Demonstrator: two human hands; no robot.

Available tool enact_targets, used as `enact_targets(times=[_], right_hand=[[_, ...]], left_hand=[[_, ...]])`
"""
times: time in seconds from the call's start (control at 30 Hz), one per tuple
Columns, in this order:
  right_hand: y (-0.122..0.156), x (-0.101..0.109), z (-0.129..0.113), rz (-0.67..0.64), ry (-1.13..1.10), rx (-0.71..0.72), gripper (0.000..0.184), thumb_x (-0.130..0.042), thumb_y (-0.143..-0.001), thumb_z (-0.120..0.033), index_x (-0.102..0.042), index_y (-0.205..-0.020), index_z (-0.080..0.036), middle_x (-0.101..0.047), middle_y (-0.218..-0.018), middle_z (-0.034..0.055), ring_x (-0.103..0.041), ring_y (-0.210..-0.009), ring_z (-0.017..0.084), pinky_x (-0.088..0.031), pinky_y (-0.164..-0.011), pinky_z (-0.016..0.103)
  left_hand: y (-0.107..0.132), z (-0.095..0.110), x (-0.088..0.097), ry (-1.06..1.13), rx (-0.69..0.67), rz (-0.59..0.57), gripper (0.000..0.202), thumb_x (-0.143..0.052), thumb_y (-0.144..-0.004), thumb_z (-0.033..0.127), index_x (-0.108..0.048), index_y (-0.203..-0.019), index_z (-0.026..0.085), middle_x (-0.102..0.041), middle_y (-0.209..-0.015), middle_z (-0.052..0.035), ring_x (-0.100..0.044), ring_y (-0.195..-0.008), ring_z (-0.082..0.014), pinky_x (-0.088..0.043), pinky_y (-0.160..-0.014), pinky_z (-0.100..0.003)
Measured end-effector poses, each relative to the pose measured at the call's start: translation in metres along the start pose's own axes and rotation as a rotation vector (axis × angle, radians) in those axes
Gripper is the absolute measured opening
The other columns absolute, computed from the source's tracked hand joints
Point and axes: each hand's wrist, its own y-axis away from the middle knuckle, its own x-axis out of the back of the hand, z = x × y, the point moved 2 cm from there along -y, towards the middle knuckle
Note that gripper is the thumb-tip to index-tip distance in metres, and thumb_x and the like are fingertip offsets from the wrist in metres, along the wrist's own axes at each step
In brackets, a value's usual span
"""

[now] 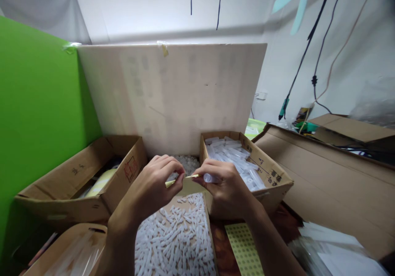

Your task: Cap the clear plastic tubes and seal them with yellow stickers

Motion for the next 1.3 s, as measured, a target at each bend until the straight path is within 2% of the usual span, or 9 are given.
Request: enact_targets(times=[0.1,0.23,0.4,0.6,1.1,1.3], right_hand=[[0.000,0.000,0.000,0.015,0.008,-0.015,0.008,-0.068,-0.091,-0.014,-0.073,-0.088,-0.018,-0.066,-0.079,0.0014,-0.061,-0.071,0.014,-0.045,-0.066,0.026],[0.001,-0.003,0.000,0.028,0.047,-0.049,0.009,-0.067,-0.093,-0.020,-0.072,-0.086,-0.017,-0.068,-0.078,0.0027,-0.062,-0.071,0.015,-0.046,-0.067,0.028],[0.001,-0.005,0.000,0.028,0.092,-0.054,0.014,-0.060,-0.085,-0.007,-0.071,-0.085,-0.017,-0.068,-0.079,0.0035,-0.064,-0.074,0.017,-0.045,-0.068,0.029],[0.001,-0.004,-0.001,0.023,0.102,-0.071,0.014,-0.062,-0.082,-0.006,-0.068,-0.082,-0.018,-0.067,-0.078,0.0018,-0.062,-0.073,0.017,-0.044,-0.068,0.028],[0.001,-0.005,0.003,0.011,0.109,-0.082,0.018,-0.062,-0.077,0.000,-0.064,-0.077,-0.018,-0.064,-0.076,0.0007,-0.059,-0.072,0.016,-0.041,-0.067,0.027],[0.002,-0.006,0.002,0.001,0.097,-0.092,0.015,-0.064,-0.079,-0.002,-0.065,-0.078,-0.017,-0.064,-0.076,0.0011,-0.059,-0.072,0.016,-0.040,-0.068,0.027]], left_hand=[[-0.002,0.005,0.006,0.000,-0.037,0.059,0.010,-0.062,-0.092,0.009,-0.060,-0.089,0.018,-0.069,-0.085,-0.0006,-0.061,-0.079,-0.0158,-0.047,-0.076,-0.033],[-0.008,0.027,0.014,-0.033,-0.137,0.145,0.013,-0.063,-0.090,0.005,-0.060,-0.091,0.017,-0.069,-0.084,-0.0008,-0.060,-0.079,-0.0146,-0.048,-0.077,-0.033],[-0.012,0.048,0.007,-0.133,-0.266,0.137,0.014,-0.064,-0.089,0.002,-0.061,-0.095,0.014,-0.071,-0.089,-0.0041,-0.060,-0.081,-0.0171,-0.048,-0.080,-0.036],[-0.015,0.043,-0.005,-0.233,-0.276,0.114,0.009,-0.061,-0.092,0.004,-0.061,-0.093,0.014,-0.072,-0.088,-0.0056,-0.060,-0.080,-0.0192,-0.047,-0.078,-0.038],[-0.013,0.043,-0.009,-0.263,-0.290,0.056,0.010,-0.060,-0.093,0.004,-0.061,-0.092,0.013,-0.071,-0.088,-0.0045,-0.061,-0.082,-0.0200,-0.047,-0.081,-0.040],[-0.014,0.042,-0.008,-0.232,-0.259,0.076,0.011,-0.059,-0.092,0.004,-0.060,-0.090,0.014,-0.070,-0.087,-0.0053,-0.058,-0.079,-0.0193,-0.047,-0.078,-0.038]])
